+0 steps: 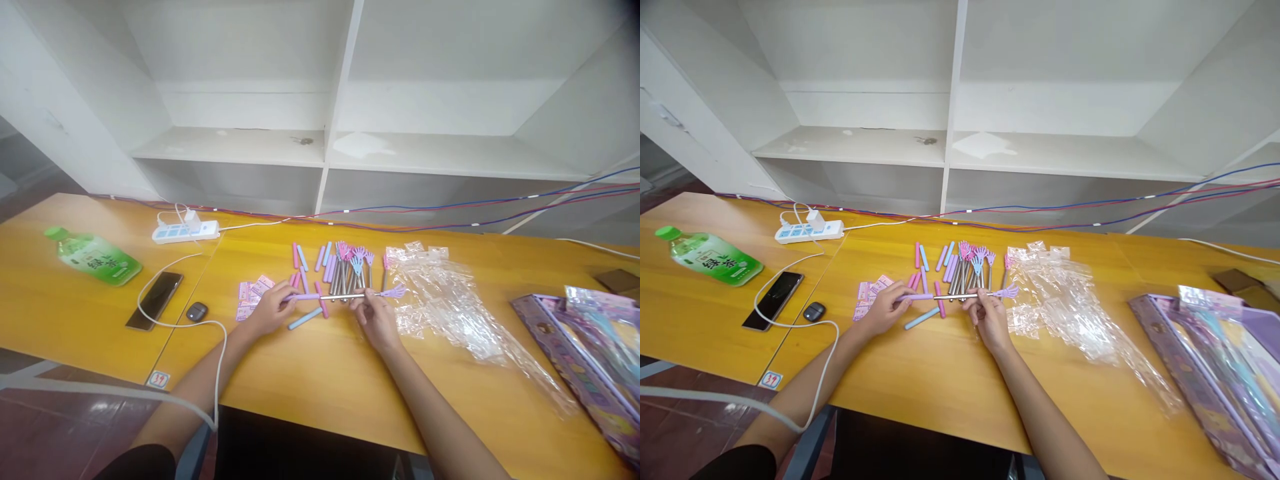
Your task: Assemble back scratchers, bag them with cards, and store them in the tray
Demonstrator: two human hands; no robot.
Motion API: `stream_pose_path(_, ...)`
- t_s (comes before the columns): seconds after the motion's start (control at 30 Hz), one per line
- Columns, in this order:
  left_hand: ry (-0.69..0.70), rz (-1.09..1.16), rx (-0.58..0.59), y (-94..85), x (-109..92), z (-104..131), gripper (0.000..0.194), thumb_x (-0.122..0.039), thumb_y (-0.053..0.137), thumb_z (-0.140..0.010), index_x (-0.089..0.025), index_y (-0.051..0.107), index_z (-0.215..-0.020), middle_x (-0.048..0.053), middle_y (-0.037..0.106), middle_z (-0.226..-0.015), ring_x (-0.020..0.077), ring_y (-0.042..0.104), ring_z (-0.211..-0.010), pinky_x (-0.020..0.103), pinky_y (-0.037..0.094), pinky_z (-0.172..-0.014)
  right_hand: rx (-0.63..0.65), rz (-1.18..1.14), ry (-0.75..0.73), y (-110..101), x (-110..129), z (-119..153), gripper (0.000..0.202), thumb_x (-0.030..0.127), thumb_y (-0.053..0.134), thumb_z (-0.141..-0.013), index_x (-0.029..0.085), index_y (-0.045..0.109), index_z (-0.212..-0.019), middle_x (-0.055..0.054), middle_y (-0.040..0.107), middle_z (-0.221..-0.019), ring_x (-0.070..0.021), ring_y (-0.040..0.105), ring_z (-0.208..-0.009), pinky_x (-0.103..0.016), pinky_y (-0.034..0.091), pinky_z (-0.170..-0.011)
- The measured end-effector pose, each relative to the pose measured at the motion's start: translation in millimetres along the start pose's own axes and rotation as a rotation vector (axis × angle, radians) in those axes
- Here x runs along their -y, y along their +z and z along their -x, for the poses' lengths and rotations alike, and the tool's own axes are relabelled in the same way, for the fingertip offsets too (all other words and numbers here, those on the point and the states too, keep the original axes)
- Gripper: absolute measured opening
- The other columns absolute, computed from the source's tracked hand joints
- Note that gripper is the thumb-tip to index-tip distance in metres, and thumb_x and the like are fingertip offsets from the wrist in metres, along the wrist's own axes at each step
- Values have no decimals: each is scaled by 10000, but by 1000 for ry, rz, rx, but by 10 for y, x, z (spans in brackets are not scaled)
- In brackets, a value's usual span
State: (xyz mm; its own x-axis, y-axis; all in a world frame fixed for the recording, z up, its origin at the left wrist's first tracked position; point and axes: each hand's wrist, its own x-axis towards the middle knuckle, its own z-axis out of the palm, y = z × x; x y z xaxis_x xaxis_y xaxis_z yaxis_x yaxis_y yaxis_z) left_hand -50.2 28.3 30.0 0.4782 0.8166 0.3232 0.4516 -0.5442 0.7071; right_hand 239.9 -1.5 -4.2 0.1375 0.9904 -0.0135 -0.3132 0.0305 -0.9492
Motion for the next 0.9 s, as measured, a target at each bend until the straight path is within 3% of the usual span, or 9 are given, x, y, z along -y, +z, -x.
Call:
stream_pose_path(0.57, 42, -26, -9, 19, -34, 12, 221, -245, 490, -1015, -195, 687, -1102, 61, 628, -955, 180, 579, -846, 306, 454, -775, 39, 27, 44, 34, 34, 19, 435, 641, 690, -907, 208, 689, -871, -67, 781, -815, -87, 432, -404, -278, 378, -418)
stream_pose_path(0.9, 129, -82, 40, 42, -26, 53, 230, -212, 520, -999, -204, 693, -1150, 59, 665, -974, 175, 605, -872, 286, 467, -785, 11, 100, -9, 9, 27, 27, 462, 643, 722, -891, 197, 727, -772, -44, 722, -717, -74, 427, -419, -277, 394, -462)
